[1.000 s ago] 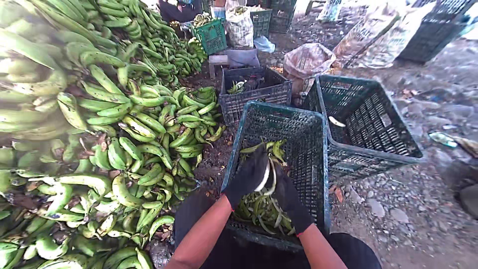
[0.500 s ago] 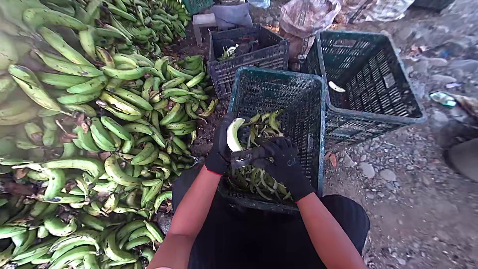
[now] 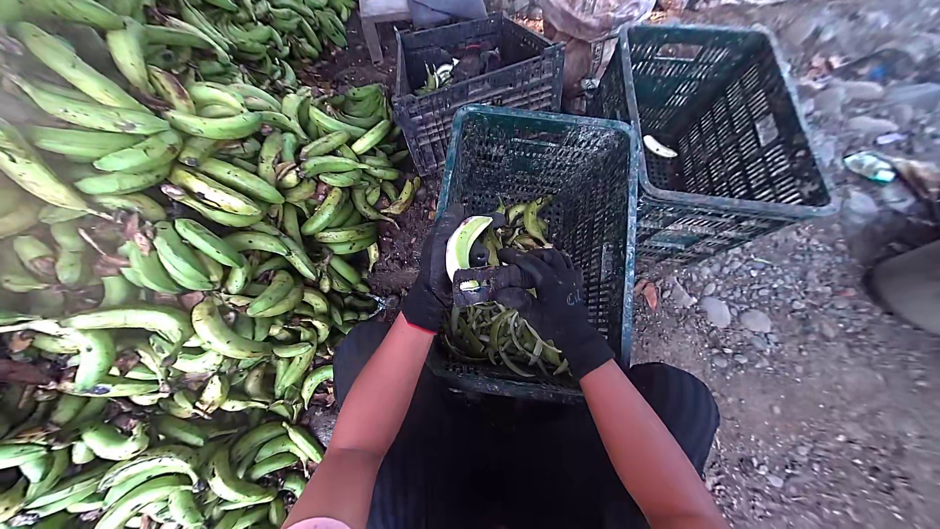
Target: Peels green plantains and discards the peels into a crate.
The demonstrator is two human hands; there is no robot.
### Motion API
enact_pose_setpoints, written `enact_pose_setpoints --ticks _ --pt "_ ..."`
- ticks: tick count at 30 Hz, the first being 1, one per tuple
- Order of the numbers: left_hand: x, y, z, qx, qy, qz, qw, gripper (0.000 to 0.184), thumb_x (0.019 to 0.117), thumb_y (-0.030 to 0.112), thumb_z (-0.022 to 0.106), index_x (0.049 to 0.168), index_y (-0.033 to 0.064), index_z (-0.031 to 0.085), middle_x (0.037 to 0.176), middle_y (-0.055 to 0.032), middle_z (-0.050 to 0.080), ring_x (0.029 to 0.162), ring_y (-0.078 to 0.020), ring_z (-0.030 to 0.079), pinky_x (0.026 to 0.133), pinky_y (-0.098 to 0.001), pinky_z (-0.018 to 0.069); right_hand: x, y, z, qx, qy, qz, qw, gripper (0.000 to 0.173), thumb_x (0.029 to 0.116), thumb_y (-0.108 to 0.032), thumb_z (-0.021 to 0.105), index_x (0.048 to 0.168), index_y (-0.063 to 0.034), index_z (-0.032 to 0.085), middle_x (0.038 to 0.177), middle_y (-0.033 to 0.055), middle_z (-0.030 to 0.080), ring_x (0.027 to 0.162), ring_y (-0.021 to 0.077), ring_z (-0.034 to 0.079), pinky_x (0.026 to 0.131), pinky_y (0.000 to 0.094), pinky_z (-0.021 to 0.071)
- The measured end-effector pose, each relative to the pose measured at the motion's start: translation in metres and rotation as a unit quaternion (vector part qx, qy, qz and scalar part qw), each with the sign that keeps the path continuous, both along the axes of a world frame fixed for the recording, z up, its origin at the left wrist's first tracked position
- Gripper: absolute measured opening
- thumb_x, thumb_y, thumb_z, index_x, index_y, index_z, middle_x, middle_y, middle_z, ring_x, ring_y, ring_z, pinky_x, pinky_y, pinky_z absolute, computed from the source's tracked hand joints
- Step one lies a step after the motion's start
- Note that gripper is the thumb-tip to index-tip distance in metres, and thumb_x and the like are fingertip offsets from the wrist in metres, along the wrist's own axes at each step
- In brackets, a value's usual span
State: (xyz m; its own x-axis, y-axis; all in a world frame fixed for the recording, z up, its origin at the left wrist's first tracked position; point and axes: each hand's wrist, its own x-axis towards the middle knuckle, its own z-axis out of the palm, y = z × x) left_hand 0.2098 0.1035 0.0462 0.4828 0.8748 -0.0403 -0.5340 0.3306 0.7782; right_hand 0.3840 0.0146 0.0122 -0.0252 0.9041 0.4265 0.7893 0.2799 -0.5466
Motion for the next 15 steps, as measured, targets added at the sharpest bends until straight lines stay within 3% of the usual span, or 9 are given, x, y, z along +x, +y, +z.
enact_pose_setpoints --ticks 4,7,10,13,14,15 --pt "-0.002 0.002 0.001 0.025 0.008 0.003 1.0 0.052 0.1093 0.036 0.02 0.112 0.0053 0.061 0.088 -0.0068 0.072 0.068 -0.0111 0.068 0.061 -0.0251 0.0593 0.005 -0.002 0.002 0.017 -0.013 0.001 1.0 0.087 0.0894 -0.085 0.028 0.131 -0.0225 0.07 0.117 0.0166 0.069 0.109 0.0388 0.064 0.089 0.0637 0.0446" --pt "-0.001 0.0 0.004 0.08 0.112 0.045 0.989 0.051 0.11 0.037 0.021 0.117 0.0045 0.06 0.086 -0.0047 0.07 0.067 -0.0099 0.066 0.062 -0.026 0.0587 0.007 -0.005 0.003 0.007 -0.014 -0.005 1.0 0.085 0.0895 -0.085 0.03 0.129 -0.0223 0.071 0.116 0.0169 0.069 0.109 0.0391 0.063 0.088 0.0644 0.0446" --pt "-0.001 -0.003 0.002 0.172 0.235 0.076 0.954 0.052 0.1104 0.037 0.021 0.125 0.0036 0.059 0.102 -0.0048 0.069 0.088 -0.0086 0.067 0.082 -0.0291 0.058 0.005 -0.008 0.004 -0.04 -0.011 -0.04 0.998 0.075 0.0919 -0.078 0.04 0.13 -0.0215 0.071 0.116 0.0198 0.068 0.107 0.042 0.063 0.083 0.0648 0.046" --pt "0.004 -0.014 -0.005 0.265 0.328 0.08 0.903 0.051 0.1116 0.028 0.024 0.135 -0.0059 0.054 0.124 -0.0162 0.063 0.112 -0.0129 0.06 0.102 -0.0313 0.0481 0.002 -0.003 0.006 -0.142 0.078 -0.092 0.982 0.064 0.102 -0.062 0.04 0.139 -0.0159 0.063 0.127 0.0224 0.063 0.117 0.0435 0.059 0.089 0.0691 0.0452" --pt "0.009 -0.017 -0.005 0.261 0.326 0.086 0.905 0.051 0.1116 0.028 0.024 0.134 -0.0045 0.055 0.122 -0.014 0.064 0.111 -0.0118 0.061 0.101 -0.0314 0.0494 0.005 0.005 0.005 -0.161 0.123 -0.125 0.971 0.058 0.104 -0.055 0.04 0.135 -0.0127 0.065 0.123 0.021 0.066 0.114 0.0408 0.062 0.09 0.0674 0.047" --pt "0.014 -0.023 -0.003 0.245 0.322 0.101 0.909 0.05 0.1117 0.03 0.026 0.129 -0.0009 0.06 0.112 -0.0088 0.067 0.102 -0.0082 0.064 0.095 -0.0298 0.0532 0.01 0.01 0.002 -0.177 0.175 -0.149 0.957 0.057 0.106 -0.052 0.038 0.13 -0.0095 0.067 0.116 0.0187 0.069 0.108 0.0357 0.066 0.089 0.0631 0.0499"
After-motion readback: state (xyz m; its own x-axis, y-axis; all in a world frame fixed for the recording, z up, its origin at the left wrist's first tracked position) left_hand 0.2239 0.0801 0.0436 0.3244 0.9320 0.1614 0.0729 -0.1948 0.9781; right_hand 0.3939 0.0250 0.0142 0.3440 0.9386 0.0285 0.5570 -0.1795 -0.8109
